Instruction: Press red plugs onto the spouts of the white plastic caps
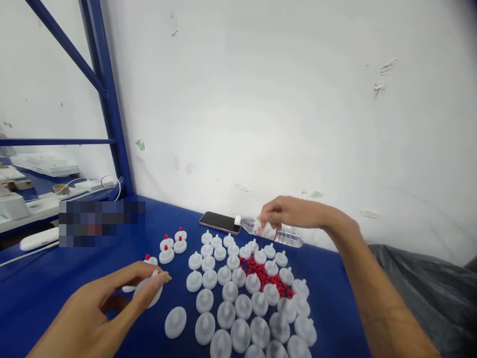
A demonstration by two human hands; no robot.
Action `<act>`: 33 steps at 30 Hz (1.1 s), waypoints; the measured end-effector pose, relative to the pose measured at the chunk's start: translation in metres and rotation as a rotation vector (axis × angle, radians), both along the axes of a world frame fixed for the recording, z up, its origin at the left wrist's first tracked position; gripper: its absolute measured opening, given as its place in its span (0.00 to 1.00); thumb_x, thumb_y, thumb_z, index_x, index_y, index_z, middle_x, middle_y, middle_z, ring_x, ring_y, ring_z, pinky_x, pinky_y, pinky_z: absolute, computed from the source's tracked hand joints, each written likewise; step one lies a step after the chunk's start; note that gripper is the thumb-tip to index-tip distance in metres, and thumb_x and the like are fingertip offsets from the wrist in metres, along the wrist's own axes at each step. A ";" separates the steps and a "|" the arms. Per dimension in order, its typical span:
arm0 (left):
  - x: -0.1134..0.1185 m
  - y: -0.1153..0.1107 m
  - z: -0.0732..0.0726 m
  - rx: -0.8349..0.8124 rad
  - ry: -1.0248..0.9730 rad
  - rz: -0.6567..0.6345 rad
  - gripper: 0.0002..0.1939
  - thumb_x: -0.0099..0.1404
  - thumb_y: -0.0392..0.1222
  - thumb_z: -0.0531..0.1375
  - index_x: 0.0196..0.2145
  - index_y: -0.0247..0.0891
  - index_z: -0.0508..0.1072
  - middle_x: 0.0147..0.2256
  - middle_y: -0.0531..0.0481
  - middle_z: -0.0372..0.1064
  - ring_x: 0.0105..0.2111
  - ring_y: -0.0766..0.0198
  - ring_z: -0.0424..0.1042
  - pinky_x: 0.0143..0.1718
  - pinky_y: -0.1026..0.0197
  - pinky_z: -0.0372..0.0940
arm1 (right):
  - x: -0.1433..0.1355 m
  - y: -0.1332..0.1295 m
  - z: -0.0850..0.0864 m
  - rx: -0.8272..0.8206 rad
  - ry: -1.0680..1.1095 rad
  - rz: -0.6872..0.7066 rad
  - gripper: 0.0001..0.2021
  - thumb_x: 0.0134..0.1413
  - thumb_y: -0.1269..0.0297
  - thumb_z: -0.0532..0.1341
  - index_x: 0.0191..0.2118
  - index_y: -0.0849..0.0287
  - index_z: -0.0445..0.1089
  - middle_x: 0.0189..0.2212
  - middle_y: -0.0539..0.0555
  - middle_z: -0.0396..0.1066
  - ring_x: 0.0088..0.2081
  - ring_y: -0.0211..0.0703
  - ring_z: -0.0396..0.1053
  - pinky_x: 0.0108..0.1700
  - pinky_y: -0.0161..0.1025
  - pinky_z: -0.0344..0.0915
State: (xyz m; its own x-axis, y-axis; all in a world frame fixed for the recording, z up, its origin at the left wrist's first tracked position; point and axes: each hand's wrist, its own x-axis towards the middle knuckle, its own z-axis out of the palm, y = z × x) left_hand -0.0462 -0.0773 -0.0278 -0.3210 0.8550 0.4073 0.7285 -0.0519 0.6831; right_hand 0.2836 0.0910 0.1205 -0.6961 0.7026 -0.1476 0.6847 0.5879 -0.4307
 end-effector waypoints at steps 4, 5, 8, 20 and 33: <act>0.009 0.011 0.005 0.053 0.143 -0.064 0.18 0.56 0.66 0.62 0.31 0.54 0.84 0.40 0.52 0.81 0.35 0.55 0.79 0.24 0.65 0.70 | -0.011 0.004 -0.018 -0.172 -0.213 -0.073 0.13 0.53 0.61 0.65 0.43 0.60 0.80 0.38 0.55 0.80 0.39 0.45 0.74 0.39 0.36 0.65; 0.014 0.013 0.007 0.055 0.166 -0.070 0.18 0.56 0.65 0.61 0.30 0.54 0.84 0.38 0.51 0.81 0.34 0.56 0.78 0.22 0.65 0.69 | -0.018 0.005 -0.023 -0.183 -0.235 -0.075 0.14 0.51 0.61 0.67 0.43 0.60 0.80 0.37 0.55 0.80 0.40 0.46 0.75 0.38 0.36 0.65; 0.027 0.014 0.010 0.033 0.174 -0.066 0.17 0.56 0.62 0.58 0.28 0.53 0.83 0.33 0.52 0.81 0.27 0.57 0.77 0.25 0.62 0.72 | -0.040 0.010 -0.039 -0.249 -0.296 -0.065 0.14 0.44 0.60 0.71 0.39 0.58 0.82 0.35 0.53 0.80 0.39 0.46 0.75 0.37 0.34 0.66; 0.028 0.006 0.007 -0.113 0.190 0.019 0.23 0.61 0.61 0.55 0.44 0.46 0.78 0.31 0.51 0.80 0.19 0.59 0.73 0.22 0.60 0.68 | -0.033 -0.004 -0.024 -0.154 -0.173 -0.046 0.11 0.54 0.60 0.65 0.38 0.60 0.81 0.34 0.57 0.79 0.35 0.44 0.73 0.34 0.37 0.65; 0.013 0.006 0.005 -0.415 0.350 0.073 0.28 0.66 0.59 0.45 0.52 0.40 0.72 0.22 0.54 0.69 0.24 0.52 0.76 0.26 0.58 0.63 | -0.041 -0.020 -0.012 -0.162 -0.189 -0.055 0.14 0.59 0.66 0.58 0.46 0.63 0.77 0.36 0.59 0.80 0.36 0.43 0.75 0.38 0.36 0.66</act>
